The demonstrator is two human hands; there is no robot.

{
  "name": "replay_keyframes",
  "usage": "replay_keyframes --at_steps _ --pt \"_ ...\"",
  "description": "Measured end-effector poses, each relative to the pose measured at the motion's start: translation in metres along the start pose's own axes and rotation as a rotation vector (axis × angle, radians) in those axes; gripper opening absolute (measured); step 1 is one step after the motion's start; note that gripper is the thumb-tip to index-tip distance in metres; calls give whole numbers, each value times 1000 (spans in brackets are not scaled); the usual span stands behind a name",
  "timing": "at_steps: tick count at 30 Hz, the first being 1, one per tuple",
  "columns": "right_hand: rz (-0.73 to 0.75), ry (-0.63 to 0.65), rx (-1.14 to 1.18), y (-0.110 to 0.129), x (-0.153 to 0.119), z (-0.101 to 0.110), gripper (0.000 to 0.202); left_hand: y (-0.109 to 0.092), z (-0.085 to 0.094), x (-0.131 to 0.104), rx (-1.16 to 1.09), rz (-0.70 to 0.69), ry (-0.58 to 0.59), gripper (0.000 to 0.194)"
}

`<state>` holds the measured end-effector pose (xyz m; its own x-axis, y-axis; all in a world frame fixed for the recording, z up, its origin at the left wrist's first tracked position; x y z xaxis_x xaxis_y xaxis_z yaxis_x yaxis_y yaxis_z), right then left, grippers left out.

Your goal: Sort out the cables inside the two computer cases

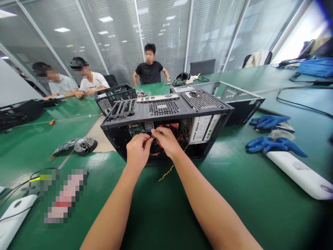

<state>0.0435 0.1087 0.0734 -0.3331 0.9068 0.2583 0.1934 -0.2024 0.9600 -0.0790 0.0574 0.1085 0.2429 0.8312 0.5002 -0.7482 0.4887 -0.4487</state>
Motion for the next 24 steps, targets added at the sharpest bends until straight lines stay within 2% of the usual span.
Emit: replay_keyframes --at_steps 7,20,24 --pt "0 29 18 3 0 -1 40 4 -4 1 -74 27 87 17" --pt "8 7 13 2 0 0 40 -8 0 -1 71 -47 5 9" --pt "6 28 50 4 -1 0 40 2 -4 1 -159 59 74 17"
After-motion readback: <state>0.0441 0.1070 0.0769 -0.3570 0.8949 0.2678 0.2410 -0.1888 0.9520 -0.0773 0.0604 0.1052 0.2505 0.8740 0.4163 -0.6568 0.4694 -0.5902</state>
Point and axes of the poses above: each hand's wrist, its own x-axis towards the middle knuckle, its own z-axis out of the back of the hand, y = z × x, the point moved 6 cm from there along x, towards the middle knuckle, and after that the axes turned 15 degrees about y, right-handed, at the moved point
